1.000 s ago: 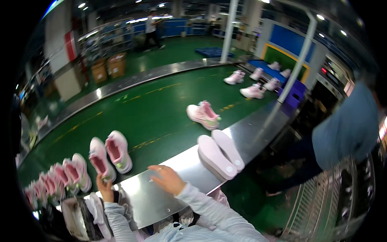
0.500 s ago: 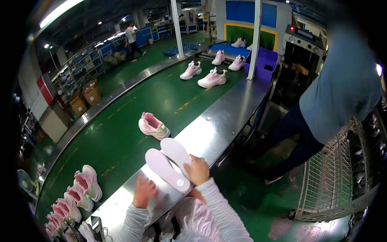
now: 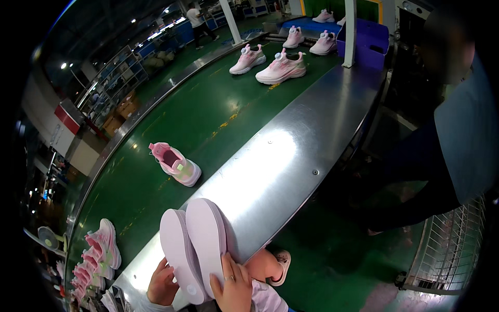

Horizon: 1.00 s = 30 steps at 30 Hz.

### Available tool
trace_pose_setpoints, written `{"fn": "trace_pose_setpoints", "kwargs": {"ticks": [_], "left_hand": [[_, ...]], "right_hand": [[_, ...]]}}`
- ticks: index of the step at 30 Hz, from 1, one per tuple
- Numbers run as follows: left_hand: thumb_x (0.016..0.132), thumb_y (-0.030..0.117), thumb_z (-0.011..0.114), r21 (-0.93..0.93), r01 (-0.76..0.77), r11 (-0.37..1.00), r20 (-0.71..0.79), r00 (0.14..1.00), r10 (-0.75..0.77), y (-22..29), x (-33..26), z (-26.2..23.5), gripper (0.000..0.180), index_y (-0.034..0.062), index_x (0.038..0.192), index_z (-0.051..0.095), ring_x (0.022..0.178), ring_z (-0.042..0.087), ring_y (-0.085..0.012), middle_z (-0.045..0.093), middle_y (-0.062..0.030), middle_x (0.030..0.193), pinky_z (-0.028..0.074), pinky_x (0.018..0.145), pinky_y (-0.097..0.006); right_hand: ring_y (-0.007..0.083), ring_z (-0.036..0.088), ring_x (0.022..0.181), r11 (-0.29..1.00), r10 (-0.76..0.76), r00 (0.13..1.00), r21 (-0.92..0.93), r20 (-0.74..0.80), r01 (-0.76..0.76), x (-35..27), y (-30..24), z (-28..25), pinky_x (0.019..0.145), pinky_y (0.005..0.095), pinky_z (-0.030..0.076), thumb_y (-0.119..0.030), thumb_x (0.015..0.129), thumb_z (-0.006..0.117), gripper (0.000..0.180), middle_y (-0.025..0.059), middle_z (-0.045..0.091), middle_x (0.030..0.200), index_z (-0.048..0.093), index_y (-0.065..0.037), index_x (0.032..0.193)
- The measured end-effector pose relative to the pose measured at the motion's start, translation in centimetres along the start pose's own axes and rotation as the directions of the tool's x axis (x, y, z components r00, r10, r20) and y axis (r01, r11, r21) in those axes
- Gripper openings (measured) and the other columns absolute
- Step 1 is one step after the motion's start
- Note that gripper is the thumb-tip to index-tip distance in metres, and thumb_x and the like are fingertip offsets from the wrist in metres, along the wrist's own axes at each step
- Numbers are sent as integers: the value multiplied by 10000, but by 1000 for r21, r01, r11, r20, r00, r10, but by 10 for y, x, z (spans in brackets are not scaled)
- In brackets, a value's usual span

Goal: The person inserts pink shoe insoles into white and pink sneakers moving along a factory conveyor belt. They pick up insoles from a stack, place them into the shoes, and then push the shoes forward on the belt. The person briefly walks to a nearby rack to restock insoles before returning to the line.

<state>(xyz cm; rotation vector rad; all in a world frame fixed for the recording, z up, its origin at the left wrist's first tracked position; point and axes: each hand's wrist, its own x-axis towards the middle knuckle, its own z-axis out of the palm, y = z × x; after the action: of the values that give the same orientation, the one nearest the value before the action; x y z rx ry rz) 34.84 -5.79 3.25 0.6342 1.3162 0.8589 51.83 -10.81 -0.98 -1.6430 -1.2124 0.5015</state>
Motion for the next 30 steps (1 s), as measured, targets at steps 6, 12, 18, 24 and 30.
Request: {"fn": "trace_pose_setpoints", "kwargs": {"ticks": [6,12,18,24,30], "left_hand": [[743,58,548,59,87,994,56,994,-90,8,19,5,492,12,1195,360,941,520,-180,516,-113,1063,444,769,-332],[724,172,578,332,175,927,306,909,-282,16,45,-28,359,-43,1005,518,800,551,-181,585,-86,913,432,718,-314],[721,162,591,518,-97,850,553,796,-246,52,84,11,367,-33,1019,500,810,552,-180,581,-93,923,438,720,-312],[719,153,603,553,-421,720,775,576,-259,76,91,127,380,-22,1034,482,820,552,-179,576,-100,933,443,721,-309],[716,144,616,491,-650,579,859,250,-447,40,40,294,397,-12,1048,464,830,552,-178,571,-107,943,449,722,-306]], "right_hand": [[240,441,1053,967,217,976,147,-38,-209,-26,6,6,884,337,358,-97,745,565,457,129,456,1148,434,-42,1180],[198,463,973,401,539,810,776,230,-487,-37,37,39,821,351,418,-216,745,601,524,83,448,1111,370,-122,1206],[207,507,961,450,586,775,701,236,-553,-44,27,18,816,340,416,-222,736,626,500,111,529,1066,441,-32,1160],[182,607,722,268,893,335,242,302,-933,-49,68,-119,646,308,485,-446,669,665,521,79,631,845,616,-29,978],[198,606,813,174,977,181,920,-116,-351,-96,72,-249,712,349,495,-376,754,601,450,68,617,913,546,-49,1058]]}}
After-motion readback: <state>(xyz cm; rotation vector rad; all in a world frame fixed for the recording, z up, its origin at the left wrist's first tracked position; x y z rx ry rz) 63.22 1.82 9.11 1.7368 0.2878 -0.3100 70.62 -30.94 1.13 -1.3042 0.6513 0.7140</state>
